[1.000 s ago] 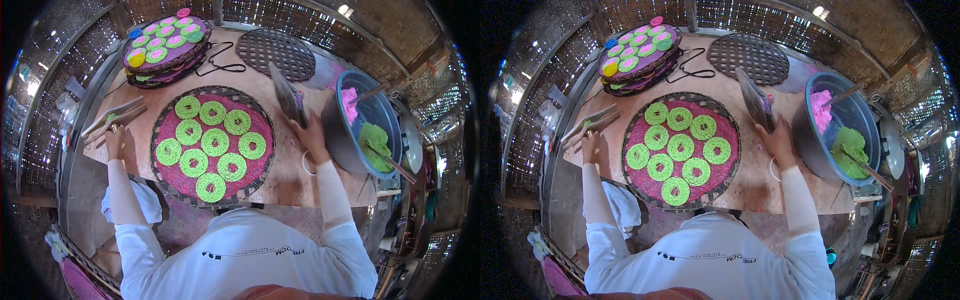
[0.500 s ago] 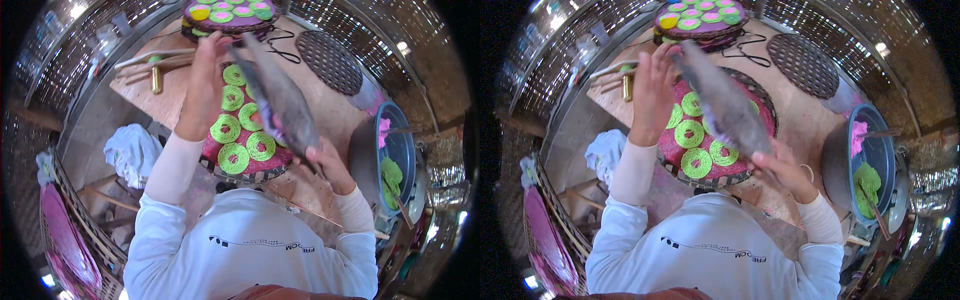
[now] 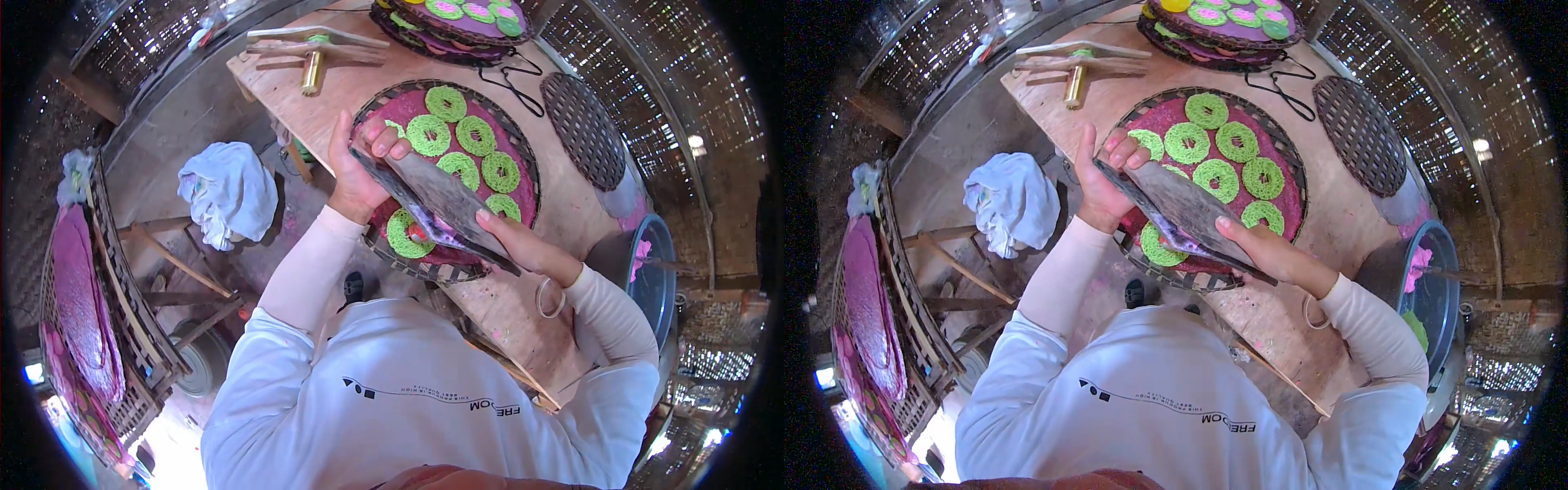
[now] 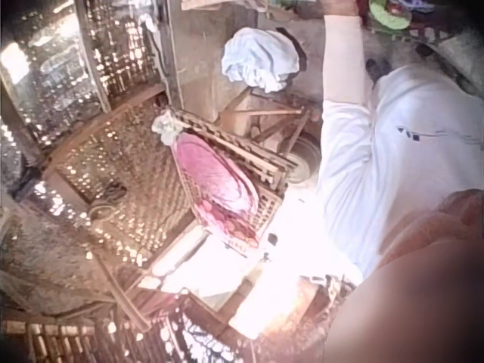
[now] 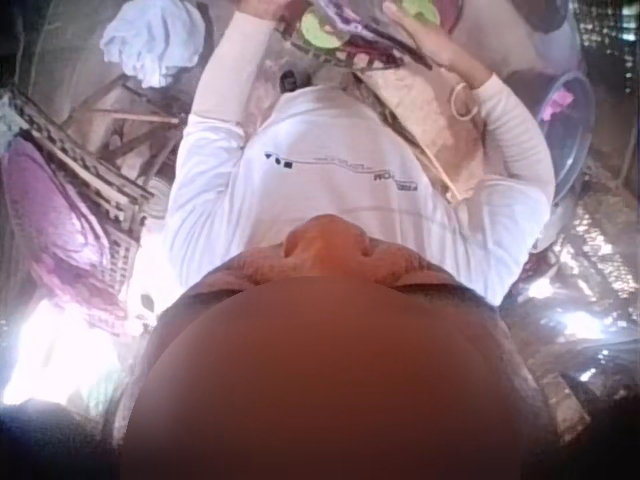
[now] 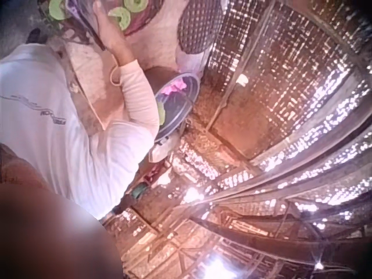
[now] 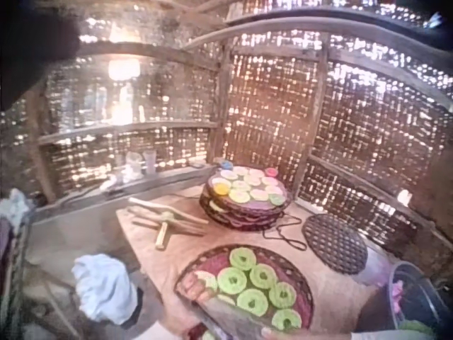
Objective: The person scoops green and pink dough from a large basin and fills a wooden mold to form ring-shaped cakes. They press the dough into the mold, then invert it onto a woven tray to release the finished pieces. The process repeats with alternating colors, stacking the completed cakes on the tray.
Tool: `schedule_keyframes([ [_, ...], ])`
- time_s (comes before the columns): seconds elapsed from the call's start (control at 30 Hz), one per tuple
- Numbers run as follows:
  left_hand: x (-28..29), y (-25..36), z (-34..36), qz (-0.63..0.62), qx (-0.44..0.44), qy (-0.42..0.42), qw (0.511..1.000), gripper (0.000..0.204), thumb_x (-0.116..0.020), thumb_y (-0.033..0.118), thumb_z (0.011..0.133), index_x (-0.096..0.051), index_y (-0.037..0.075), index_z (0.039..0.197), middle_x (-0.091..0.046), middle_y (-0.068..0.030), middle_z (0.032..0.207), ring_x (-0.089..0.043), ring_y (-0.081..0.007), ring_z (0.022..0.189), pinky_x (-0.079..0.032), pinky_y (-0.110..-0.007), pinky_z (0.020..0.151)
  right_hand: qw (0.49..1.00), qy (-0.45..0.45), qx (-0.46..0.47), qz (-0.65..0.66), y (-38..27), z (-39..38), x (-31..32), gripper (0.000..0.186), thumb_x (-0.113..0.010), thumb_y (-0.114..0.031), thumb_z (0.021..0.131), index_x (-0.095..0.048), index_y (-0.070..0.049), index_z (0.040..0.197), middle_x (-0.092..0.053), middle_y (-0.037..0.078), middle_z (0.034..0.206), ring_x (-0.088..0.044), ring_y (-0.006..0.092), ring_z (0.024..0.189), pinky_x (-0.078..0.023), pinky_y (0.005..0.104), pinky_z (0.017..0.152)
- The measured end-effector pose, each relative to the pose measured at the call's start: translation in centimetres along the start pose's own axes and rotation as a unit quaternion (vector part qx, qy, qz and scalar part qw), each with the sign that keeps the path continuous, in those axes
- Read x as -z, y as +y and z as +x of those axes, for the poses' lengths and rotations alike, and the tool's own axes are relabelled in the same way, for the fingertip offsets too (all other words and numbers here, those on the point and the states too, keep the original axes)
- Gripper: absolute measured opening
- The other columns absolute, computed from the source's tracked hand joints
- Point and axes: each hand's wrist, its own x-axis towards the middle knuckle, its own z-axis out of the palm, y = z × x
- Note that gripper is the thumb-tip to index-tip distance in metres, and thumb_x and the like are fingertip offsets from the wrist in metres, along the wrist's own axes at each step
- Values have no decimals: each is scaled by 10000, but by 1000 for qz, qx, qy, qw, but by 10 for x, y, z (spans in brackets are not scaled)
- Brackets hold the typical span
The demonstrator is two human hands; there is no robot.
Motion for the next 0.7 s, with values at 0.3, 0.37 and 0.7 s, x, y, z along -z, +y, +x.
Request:
schedule_keyframes([
  [0.3, 4, 7, -14, 41, -38, 23, 998, 372, -458, 460, 830, -375, 179, 600, -353, 51, 487, -398, -142, 569, -328, -270, 598, 996, 40, 23, -70, -17, -3, -13, 779, -372, -697, 770, -586, 34, 604, -507, 68, 478, -515, 160, 436, -416, 291, 454],
  [0.37, 4, 5, -16, 41, -44, 37, 998, 373, -451, 459, 831, -373, 181, 596, -351, 52, 483, -398, -140, 565, -327, -271, 599, 995, 24, 26, -91, -21, -8, -9, 764, -346, -654, 810, -599, 52, 661, -502, 56, 492, -491, 155, 450, -385, 297, 443],
  [0.7, -36, 7, -1, 99, -49, -44, 993, 417, -399, 469, 851, -381, 155, 577, -350, 25, 472, -383, -156, 545, -322, -271, 568, 969, 138, 169, -114, 0, -1, -9, 734, -371, -659, 800, -588, 24, 641, -510, 67, 509, -503, 155, 496, -409, 298, 500],
])
